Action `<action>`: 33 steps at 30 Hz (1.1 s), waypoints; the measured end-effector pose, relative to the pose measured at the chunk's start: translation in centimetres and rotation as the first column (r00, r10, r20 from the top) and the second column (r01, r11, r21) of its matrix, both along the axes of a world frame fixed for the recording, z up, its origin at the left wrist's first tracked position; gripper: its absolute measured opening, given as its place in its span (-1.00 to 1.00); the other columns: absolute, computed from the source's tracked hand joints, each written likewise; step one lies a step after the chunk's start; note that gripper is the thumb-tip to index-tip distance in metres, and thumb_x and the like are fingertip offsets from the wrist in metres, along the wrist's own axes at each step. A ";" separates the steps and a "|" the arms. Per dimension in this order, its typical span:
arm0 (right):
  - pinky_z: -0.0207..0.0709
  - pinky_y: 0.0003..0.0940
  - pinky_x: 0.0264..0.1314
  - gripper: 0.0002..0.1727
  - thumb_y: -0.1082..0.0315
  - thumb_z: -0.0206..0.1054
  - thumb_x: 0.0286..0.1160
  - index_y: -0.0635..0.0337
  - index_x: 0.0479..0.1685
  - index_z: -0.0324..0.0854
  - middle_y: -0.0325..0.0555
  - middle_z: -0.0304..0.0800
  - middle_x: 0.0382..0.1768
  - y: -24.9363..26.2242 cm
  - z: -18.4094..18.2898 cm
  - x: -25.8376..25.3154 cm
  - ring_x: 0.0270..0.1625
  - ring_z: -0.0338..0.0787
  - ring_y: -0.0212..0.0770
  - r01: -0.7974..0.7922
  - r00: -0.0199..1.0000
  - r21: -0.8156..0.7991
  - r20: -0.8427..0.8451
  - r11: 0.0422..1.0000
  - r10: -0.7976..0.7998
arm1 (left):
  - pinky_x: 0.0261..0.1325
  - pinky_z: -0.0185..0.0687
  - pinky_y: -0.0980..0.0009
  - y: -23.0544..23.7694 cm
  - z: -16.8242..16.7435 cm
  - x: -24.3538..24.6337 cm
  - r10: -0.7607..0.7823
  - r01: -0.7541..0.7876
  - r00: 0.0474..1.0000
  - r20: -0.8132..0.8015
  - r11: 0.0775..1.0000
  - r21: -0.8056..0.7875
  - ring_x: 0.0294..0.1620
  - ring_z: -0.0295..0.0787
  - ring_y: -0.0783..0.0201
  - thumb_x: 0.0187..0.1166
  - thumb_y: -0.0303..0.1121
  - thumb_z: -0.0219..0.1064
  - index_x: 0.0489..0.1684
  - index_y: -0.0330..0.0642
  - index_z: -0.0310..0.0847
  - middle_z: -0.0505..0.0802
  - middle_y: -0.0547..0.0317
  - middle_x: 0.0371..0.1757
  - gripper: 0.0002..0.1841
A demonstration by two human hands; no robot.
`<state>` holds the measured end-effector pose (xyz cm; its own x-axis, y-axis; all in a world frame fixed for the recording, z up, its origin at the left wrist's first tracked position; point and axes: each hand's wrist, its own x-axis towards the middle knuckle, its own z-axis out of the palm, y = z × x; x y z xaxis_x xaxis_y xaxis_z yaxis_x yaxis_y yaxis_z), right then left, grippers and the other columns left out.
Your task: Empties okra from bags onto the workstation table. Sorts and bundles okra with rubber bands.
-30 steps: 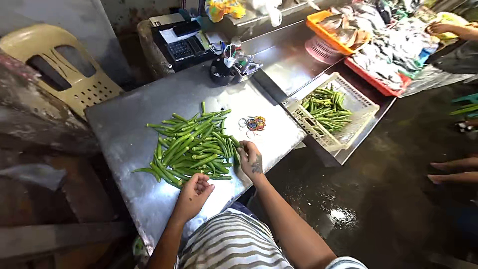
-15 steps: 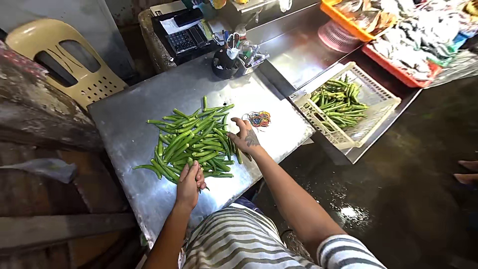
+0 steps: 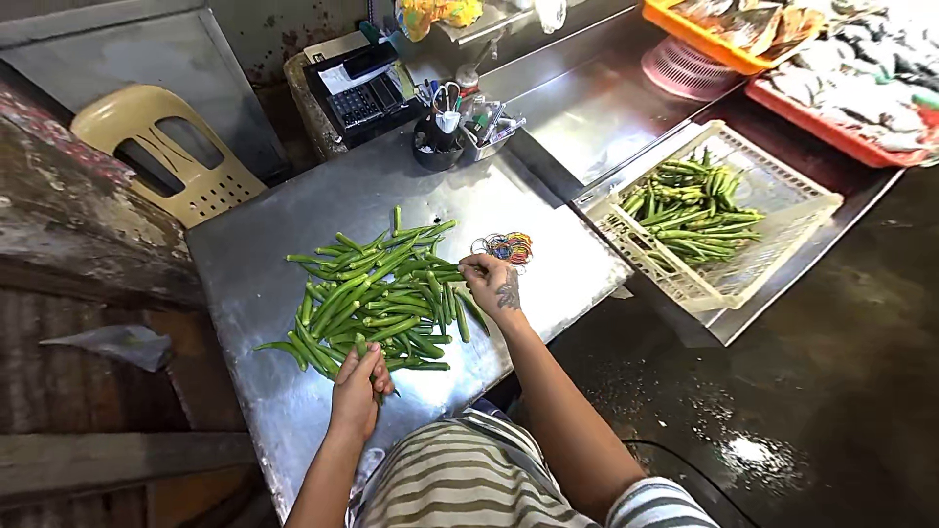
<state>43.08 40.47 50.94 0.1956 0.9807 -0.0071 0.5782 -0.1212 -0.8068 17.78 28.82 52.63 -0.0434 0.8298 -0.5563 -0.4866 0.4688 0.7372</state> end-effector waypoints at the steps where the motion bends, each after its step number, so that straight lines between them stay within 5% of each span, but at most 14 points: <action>1: 0.82 -0.24 -0.12 -0.85 0.28 0.42 0.57 0.12 -0.10 0.84 -0.17 0.91 -0.26 -0.4 0.1 0.5 -0.32 0.88 -0.30 0.024 0.997 -0.004 -0.069 1.000 -0.024 | -0.63 0.46 0.48 0.4 0.0 0.6 -0.038 0.038 0.999 0.000 0.999 0.008 -0.72 0.35 0.39 0.86 -0.36 0.02 -0.10 -0.16 0.45 0.44 0.28 -0.61 -0.85; 8: 0.83 -0.34 -0.36 -0.84 0.45 0.42 0.55 0.35 -0.03 0.77 -0.01 0.90 -0.31 -4.7 0.7 0.9 -0.46 0.85 -0.23 0.162 0.807 0.023 -0.579 0.987 -0.119 | -0.34 0.70 0.32 3.1 0.5 6.6 -0.318 0.319 0.948 -0.021 0.944 0.087 -0.48 0.62 0.26 0.72 -0.34 0.25 0.13 -0.22 0.42 0.64 0.13 -0.38 -0.79; 13: 0.85 -0.24 -0.23 -0.78 0.44 0.35 0.59 0.40 0.07 0.71 0.00 0.88 -0.17 -8.6 -0.4 -2.0 -0.33 0.87 -0.19 0.094 0.738 0.033 -0.674 0.995 -0.048 | -0.14 0.78 0.23 4.5 -0.5 9.8 -0.179 0.182 0.983 -0.033 0.969 0.164 -0.23 0.76 0.20 0.81 -0.14 0.14 0.47 -0.26 0.38 0.78 0.02 -0.13 -0.56; 14: 0.89 -0.19 -0.17 -0.78 0.44 0.35 0.60 0.39 0.08 0.71 0.02 0.90 -0.15 -9.2 -0.7 -2.4 -0.29 0.91 -0.15 0.079 0.727 0.028 -0.685 0.996 -0.038 | -0.05 0.80 0.22 5.0 -0.4 10.4 -0.131 0.134 0.991 -0.032 0.979 0.152 -0.16 0.80 0.23 0.85 -0.05 0.06 0.40 -0.22 0.45 0.81 0.06 -0.09 -0.56; 17: 0.87 -0.25 -0.15 -0.81 0.38 0.39 0.59 0.26 0.06 0.75 -0.07 0.90 -0.19 -10.5 -2.1 -3.4 -0.29 0.90 -0.23 0.055 0.770 0.081 -0.638 0.995 0.009 | -0.28 0.75 0.36 6.2 -0.6 11.2 0.013 -0.011 0.999 -0.041 0.998 0.060 -0.41 0.73 0.36 0.91 0.01 -0.12 -0.16 -0.07 0.56 0.74 0.28 -0.41 -0.56; 20: 0.85 -0.30 -0.16 -0.82 0.37 0.38 0.61 0.25 0.03 0.74 -0.10 0.89 -0.26 -10.8 -2.5 -3.4 -0.33 0.89 -0.26 0.008 0.769 0.113 -0.636 0.994 0.066 | -0.32 0.71 0.43 6.2 -1.1 10.7 0.035 -0.032 0.998 -0.044 0.998 0.055 -0.45 0.71 0.37 0.93 -0.05 -0.15 -0.21 -0.06 0.57 0.73 0.27 -0.45 -0.56; 26: 0.86 -0.25 -0.14 -0.81 0.39 0.35 0.63 0.32 0.05 0.67 0.00 0.88 -0.17 -10.5 -0.5 -3.4 -0.32 0.91 -0.19 -0.049 0.624 -0.100 -0.780 0.994 -0.047 | -0.30 0.78 0.40 5.9 -0.8 9.6 0.032 -0.033 0.999 0.009 0.992 0.118 -0.44 0.76 0.39 0.91 -0.06 -0.09 -0.25 -0.02 0.59 0.76 0.30 -0.44 -0.59; 28: 0.86 -0.22 -0.19 -0.85 0.47 0.34 0.61 0.37 0.00 0.63 0.04 0.83 -0.19 -10.4 -0.6 -4.2 -0.36 0.88 -0.15 0.017 0.469 -0.114 -0.876 0.993 -0.109 | -0.19 0.83 0.35 5.5 -0.9 9.1 -0.001 -0.009 0.999 0.053 0.980 0.197 -0.32 0.83 0.37 0.87 -0.09 -0.04 -0.14 -0.03 0.58 0.82 0.28 -0.35 -0.67; 30: 0.86 -0.17 -0.17 -0.86 0.51 0.34 0.59 0.38 0.00 0.60 0.07 0.81 -0.20 -10.4 -0.9 -4.9 -0.34 0.88 -0.11 0.066 0.357 -0.126 -0.923 0.990 -0.142 | 0.01 0.84 0.28 4.8 -1.4 8.7 -0.069 0.043 0.994 0.090 0.963 0.267 -0.09 0.86 0.32 0.81 -0.17 0.04 0.30 -0.09 0.38 0.83 0.18 -0.07 -0.72; 31: 0.86 -0.15 -0.13 -0.85 0.51 0.35 0.58 0.38 0.00 0.59 0.08 0.81 -0.18 -10.4 -1.0 -5.2 -0.30 0.89 -0.09 0.072 0.359 -0.127 -0.922 0.989 -0.144 | 0.01 0.84 0.30 4.4 -1.6 8.7 -0.097 0.072 0.992 0.077 0.957 0.280 -0.06 0.85 0.33 0.80 -0.23 0.04 0.46 -0.09 0.25 0.81 0.17 -0.01 -0.65; 33: 0.86 -0.17 -0.04 -0.83 0.48 0.39 0.55 0.38 -0.01 0.60 0.06 0.83 -0.13 -10.6 -0.8 -5.5 -0.21 0.91 -0.12 0.045 0.483 -0.100 -0.869 0.994 -0.110 | -0.22 0.82 0.38 4.1 -1.7 9.3 -0.058 0.054 0.998 0.008 0.965 0.255 -0.28 0.83 0.37 0.86 -0.27 0.02 0.43 -0.11 0.28 0.81 0.18 -0.18 -0.71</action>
